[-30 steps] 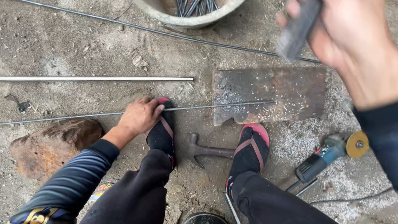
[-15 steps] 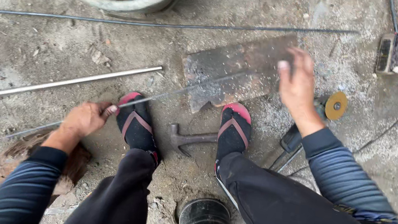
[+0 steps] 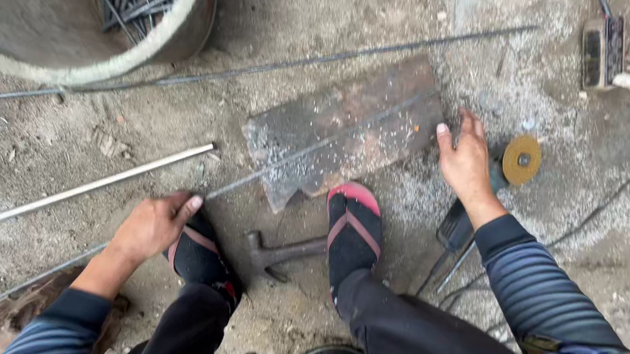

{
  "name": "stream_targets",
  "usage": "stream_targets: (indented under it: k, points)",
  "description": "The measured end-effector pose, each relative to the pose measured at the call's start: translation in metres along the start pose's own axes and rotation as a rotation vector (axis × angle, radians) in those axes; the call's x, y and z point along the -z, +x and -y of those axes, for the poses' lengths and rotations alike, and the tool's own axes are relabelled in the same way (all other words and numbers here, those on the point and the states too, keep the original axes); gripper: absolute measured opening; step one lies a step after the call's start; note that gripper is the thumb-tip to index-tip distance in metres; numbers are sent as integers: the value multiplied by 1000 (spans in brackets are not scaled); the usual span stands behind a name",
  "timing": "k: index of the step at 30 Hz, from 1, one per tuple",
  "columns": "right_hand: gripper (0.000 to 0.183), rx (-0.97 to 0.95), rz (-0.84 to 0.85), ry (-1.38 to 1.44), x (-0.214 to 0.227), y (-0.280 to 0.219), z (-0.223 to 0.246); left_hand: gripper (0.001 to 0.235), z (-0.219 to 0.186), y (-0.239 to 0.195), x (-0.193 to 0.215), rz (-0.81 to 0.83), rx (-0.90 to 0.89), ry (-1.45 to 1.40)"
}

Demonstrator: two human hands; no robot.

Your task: The person uses an angle grinder to cut metal rods into shorter pieces. They hold the rods with one hand and operate the grinder with the other, then collect the cut pieces and place them into a bucket.

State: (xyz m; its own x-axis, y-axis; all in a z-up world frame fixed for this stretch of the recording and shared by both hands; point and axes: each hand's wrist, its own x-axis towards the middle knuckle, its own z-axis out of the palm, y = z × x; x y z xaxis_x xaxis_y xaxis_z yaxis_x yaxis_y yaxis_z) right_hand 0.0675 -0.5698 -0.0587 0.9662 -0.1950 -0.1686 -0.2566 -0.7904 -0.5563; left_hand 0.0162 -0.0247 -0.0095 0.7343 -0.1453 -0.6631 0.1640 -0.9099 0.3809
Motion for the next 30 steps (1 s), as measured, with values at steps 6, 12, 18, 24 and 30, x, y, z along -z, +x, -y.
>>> stream_targets:
  k: [6,12,18,24,30]
  points:
    - [67,-688,341,634,-10,48,27,56,-6,-10,9,25,7,9]
    - [67,-461,290,707,19,13,43,59,-5,-6,25,21,68,-17]
    - [62,-341,221,348,-2,14,30,59,-12,0,35,135,273,56]
    - [58,-281,277,-113,-10,13,-8,55,-7,13,-1,185,22,-24]
    - [38,-403,37,112,25,-17,-9,59,-24,50,-42,272,-51,172]
